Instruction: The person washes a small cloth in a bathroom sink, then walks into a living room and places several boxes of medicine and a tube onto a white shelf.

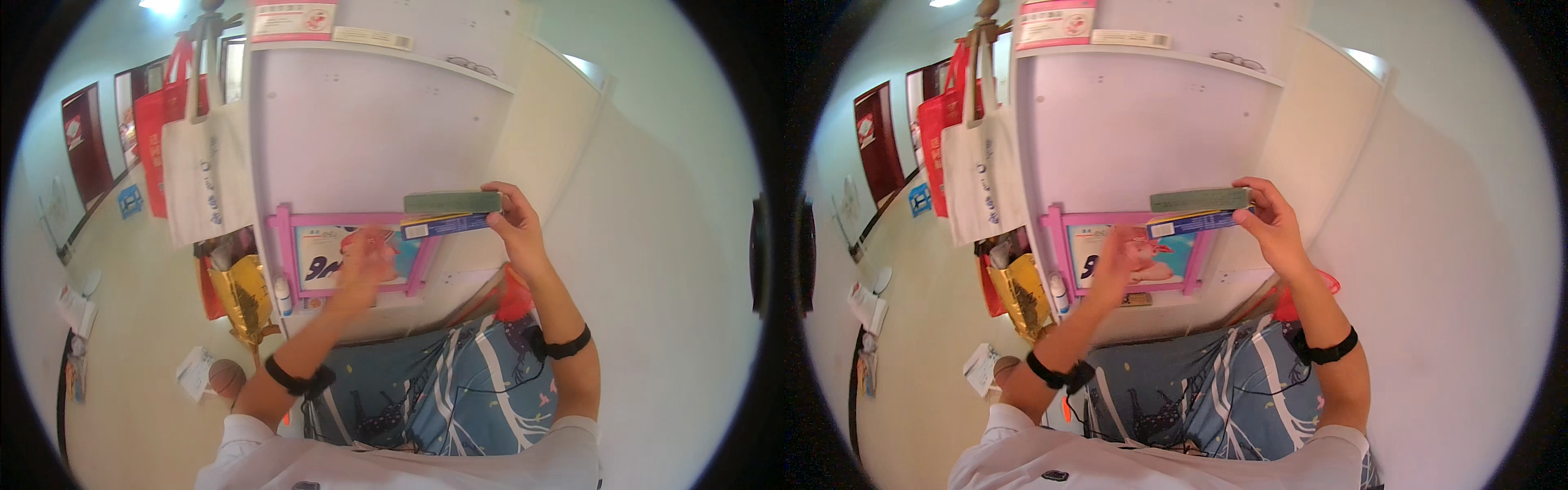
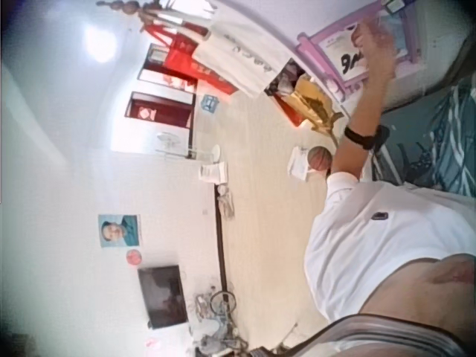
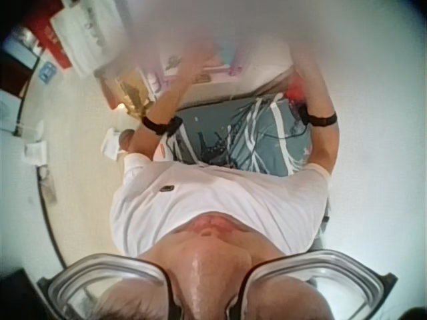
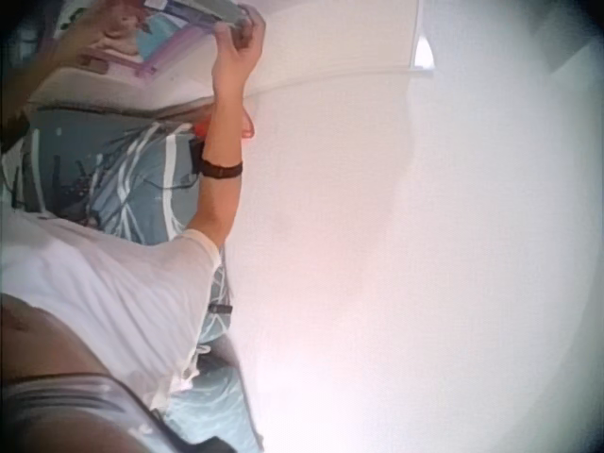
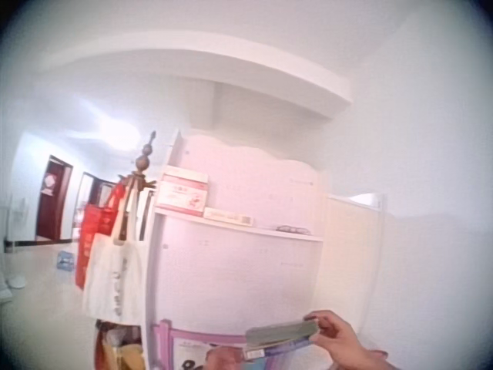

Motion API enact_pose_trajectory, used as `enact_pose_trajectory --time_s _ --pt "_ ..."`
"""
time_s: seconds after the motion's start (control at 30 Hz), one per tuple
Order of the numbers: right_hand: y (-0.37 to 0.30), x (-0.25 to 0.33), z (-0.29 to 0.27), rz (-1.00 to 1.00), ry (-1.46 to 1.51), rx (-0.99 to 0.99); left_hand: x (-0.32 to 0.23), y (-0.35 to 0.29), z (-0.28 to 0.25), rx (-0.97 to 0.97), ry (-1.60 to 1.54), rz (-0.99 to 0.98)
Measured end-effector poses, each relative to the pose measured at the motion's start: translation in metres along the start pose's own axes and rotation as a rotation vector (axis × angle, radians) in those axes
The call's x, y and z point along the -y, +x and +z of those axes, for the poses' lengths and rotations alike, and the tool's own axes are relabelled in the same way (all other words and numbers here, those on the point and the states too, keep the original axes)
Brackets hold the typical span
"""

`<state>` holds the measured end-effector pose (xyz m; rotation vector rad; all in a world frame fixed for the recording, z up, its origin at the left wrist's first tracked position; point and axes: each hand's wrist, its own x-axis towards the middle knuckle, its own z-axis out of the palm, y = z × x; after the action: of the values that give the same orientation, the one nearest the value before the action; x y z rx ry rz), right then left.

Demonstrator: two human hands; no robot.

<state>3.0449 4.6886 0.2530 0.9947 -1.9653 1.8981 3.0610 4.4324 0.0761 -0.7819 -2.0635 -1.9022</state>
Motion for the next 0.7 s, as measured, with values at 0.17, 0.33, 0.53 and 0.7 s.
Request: enact_pose_trajectory --time_s 0.17,0.33,0.53,0.7 --pt "0.028 0.023 0.068 -0.099 -0.023 0.265 -0.114 0.026 -0.092 -0.015 -0.034 0.303" --pt "0.041 0.043 0.077 -0.289 -0.083 0.345 -0.154 0.034 -0.104 -0.059 -0.195 0.209" --pt "0.009 0.068 0.064 -0.173 -0.049 0.134 -0.18 0.082 -0.122 -0.024 -0.056 0.32" --pt "-0.047 0.077 0.008 -0.13 -0.244 0.08 -0.235 0.17 -0.148 -0.482 0.685 0.777"
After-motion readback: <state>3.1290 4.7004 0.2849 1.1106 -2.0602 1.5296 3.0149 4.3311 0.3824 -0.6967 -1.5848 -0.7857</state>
